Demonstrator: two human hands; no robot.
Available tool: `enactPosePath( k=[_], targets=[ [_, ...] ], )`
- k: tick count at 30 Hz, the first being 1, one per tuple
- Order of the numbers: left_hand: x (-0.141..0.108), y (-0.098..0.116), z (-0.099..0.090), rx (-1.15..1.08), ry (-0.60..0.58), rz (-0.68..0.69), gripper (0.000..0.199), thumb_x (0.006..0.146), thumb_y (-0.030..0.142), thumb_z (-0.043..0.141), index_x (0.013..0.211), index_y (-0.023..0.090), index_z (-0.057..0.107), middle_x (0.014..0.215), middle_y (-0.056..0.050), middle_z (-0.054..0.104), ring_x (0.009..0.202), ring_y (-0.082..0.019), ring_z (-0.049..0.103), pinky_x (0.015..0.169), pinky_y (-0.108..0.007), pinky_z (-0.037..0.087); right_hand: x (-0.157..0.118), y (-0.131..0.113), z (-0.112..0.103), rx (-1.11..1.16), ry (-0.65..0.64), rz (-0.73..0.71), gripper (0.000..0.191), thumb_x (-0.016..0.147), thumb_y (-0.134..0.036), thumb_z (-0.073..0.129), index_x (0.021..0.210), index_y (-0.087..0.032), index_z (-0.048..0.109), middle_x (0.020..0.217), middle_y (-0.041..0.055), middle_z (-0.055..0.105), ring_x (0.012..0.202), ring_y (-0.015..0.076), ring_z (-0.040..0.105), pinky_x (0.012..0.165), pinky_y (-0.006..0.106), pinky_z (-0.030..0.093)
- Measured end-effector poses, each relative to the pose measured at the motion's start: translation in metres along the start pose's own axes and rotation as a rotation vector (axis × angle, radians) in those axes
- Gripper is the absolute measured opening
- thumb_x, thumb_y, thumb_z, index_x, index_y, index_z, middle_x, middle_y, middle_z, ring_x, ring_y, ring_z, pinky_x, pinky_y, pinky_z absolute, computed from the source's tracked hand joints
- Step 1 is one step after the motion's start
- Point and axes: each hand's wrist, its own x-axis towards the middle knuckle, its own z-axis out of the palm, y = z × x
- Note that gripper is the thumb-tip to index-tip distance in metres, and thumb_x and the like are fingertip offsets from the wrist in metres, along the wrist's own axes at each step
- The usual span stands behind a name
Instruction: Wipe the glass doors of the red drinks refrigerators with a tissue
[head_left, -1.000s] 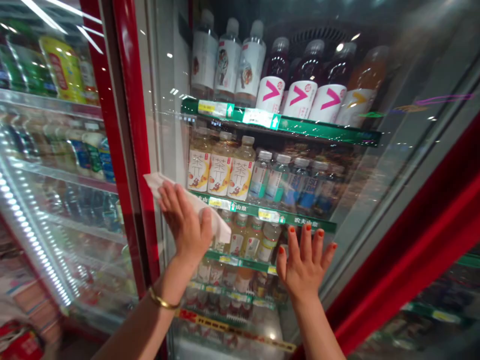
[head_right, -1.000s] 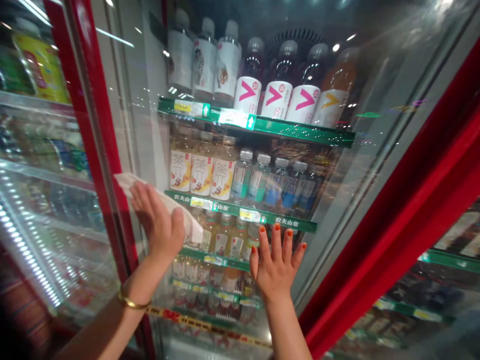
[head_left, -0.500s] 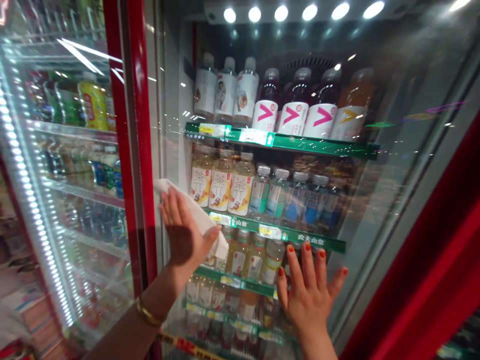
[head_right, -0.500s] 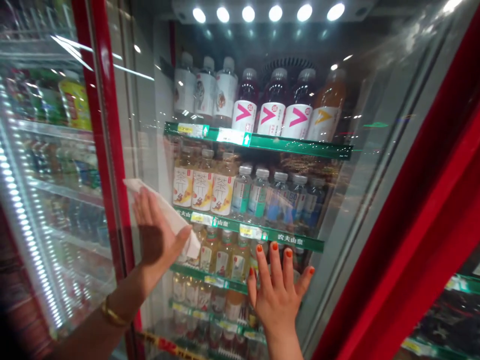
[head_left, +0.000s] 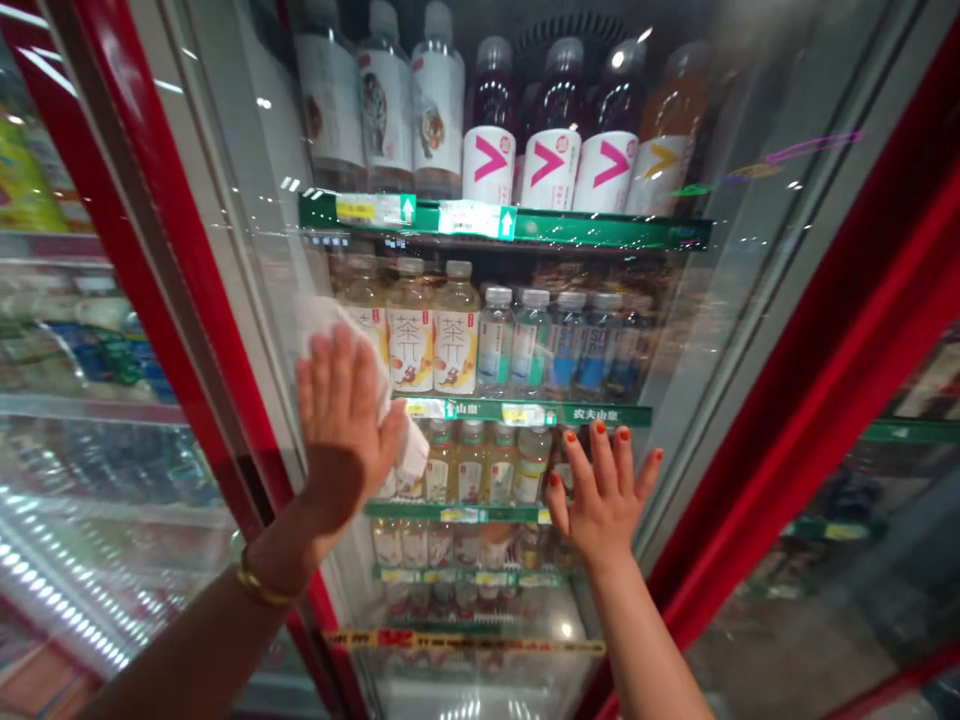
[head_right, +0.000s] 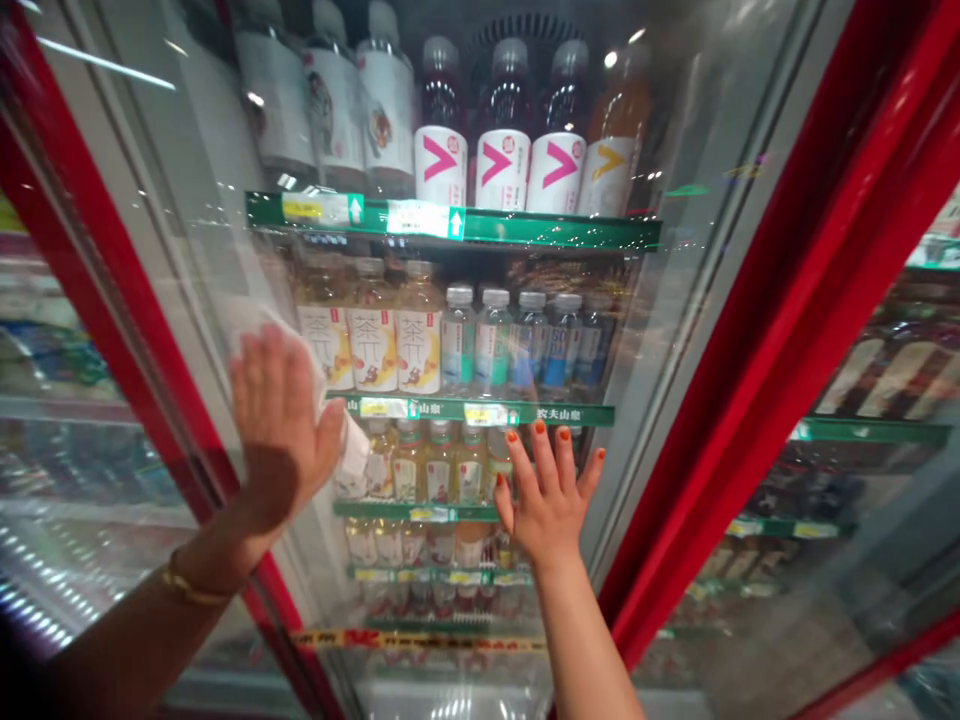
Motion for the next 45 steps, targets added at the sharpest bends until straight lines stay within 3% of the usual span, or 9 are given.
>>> enactPosePath(
  k=[5,8,11,17,21,25,33,40,45],
  targets=[
    [-0.013,0.012,-0.026,-0.283,-0.06,0.312,0.061,0.108,0.024,0.05,0.169,0.032,0.044,0.151,-0.004,0.071,0.15,-0.022,0.061,0.131,-0.046,0.046,-0.002,0.002,0.004,-0.03,-0.007,-0.027,0.085,0.098,-0.031,0.063,0.176,-0.03,0.031,0.184,0.0085,0.032,0.171,0.0347,0.03,0.14,0.069,0.014],
    [-0.019,0.008,-0.055,-0.346,-0.058,0.056,0.046,0.11,0.028,0.052,0.154,0.031,0.061,0.119,-0.001,0.083,0.101,-0.016,0.08,0.092,-0.03,0.063,-0.004,0.004,0.005,-0.05,-0.021,-0.021,0.083,0.096,-0.03,0.062,0.174,-0.03,0.034,0.183,0.0105,0.034,0.17,0.0367,0.031,0.138,0.072,0.016],
    [0.002,0.005,-0.06,-0.263,0.006,-0.243,0.033,0.109,0.04,0.059,0.137,0.027,0.07,0.111,-0.003,0.081,0.089,-0.017,0.076,0.078,-0.03,0.061,-0.005,0.005,0.005,-0.044,-0.017,-0.01,0.081,0.096,-0.03,0.061,0.173,-0.029,0.037,0.182,0.0121,0.035,0.17,0.0372,0.031,0.138,0.073,0.016],
    [0.036,-0.002,-0.015,0.145,0.27,-0.222,0.053,0.093,0.058,0.079,0.133,0.023,0.071,0.152,-0.019,0.059,0.144,-0.039,0.051,0.124,-0.068,0.035,-0.002,0.002,0.003,0.02,-0.019,0.0,0.082,0.098,-0.032,0.063,0.175,-0.031,0.034,0.181,0.0103,0.039,0.169,0.0355,0.033,0.139,0.07,0.014],
    [0.023,0.005,0.005,0.124,0.331,-0.178,0.024,0.101,0.043,0.072,0.119,0.027,0.074,0.117,-0.009,0.069,0.117,-0.027,0.06,0.118,-0.056,0.04,-0.002,0.003,0.002,0.054,0.002,-0.004,0.083,0.096,-0.028,0.065,0.174,-0.031,0.037,0.18,0.0099,0.041,0.169,0.0348,0.035,0.139,0.069,0.013],
    [0.007,0.019,0.008,0.095,0.334,-0.095,0.025,0.104,0.028,0.067,0.128,0.03,0.073,0.126,-0.01,0.067,0.126,-0.026,0.059,0.115,-0.049,0.044,-0.003,0.004,0.002,0.077,0.005,-0.006,0.084,0.096,-0.03,0.065,0.175,-0.03,0.036,0.178,0.0088,0.043,0.169,0.0328,0.034,0.141,0.067,0.01],
    [-0.012,-0.004,0.003,0.333,0.389,-0.04,0.036,0.091,0.057,0.083,0.093,0.025,0.067,0.098,-0.004,0.059,0.101,-0.023,0.057,0.103,-0.051,0.043,0.002,0.0,-0.001,0.123,0.01,-0.003,0.079,0.099,-0.032,0.065,0.173,-0.03,0.038,0.176,0.0083,0.047,0.168,0.0301,0.036,0.141,0.065,0.008],
    [0.011,-0.017,0.001,0.126,0.215,-0.049,0.047,0.112,0.046,0.03,0.08,0.025,0.057,0.074,-0.004,0.058,0.075,-0.022,0.049,0.096,-0.048,0.036,0.004,-0.001,-0.003,0.138,0.011,-0.013,0.077,0.099,-0.031,0.065,0.172,-0.028,0.041,0.179,0.007,0.041,0.172,0.0273,0.027,0.142,0.062,0.006],
    [0.014,-0.019,0.002,0.209,0.319,-0.097,0.02,0.099,0.045,0.072,0.1,0.026,0.068,0.095,-0.008,0.069,0.095,-0.027,0.058,0.103,-0.049,0.034,0.006,-0.001,-0.005,0.133,0.012,-0.011,0.081,0.1,-0.031,0.065,0.175,-0.028,0.033,0.182,0.0063,0.033,0.173,0.0273,0.023,0.142,0.062,0.004]
  ],
)
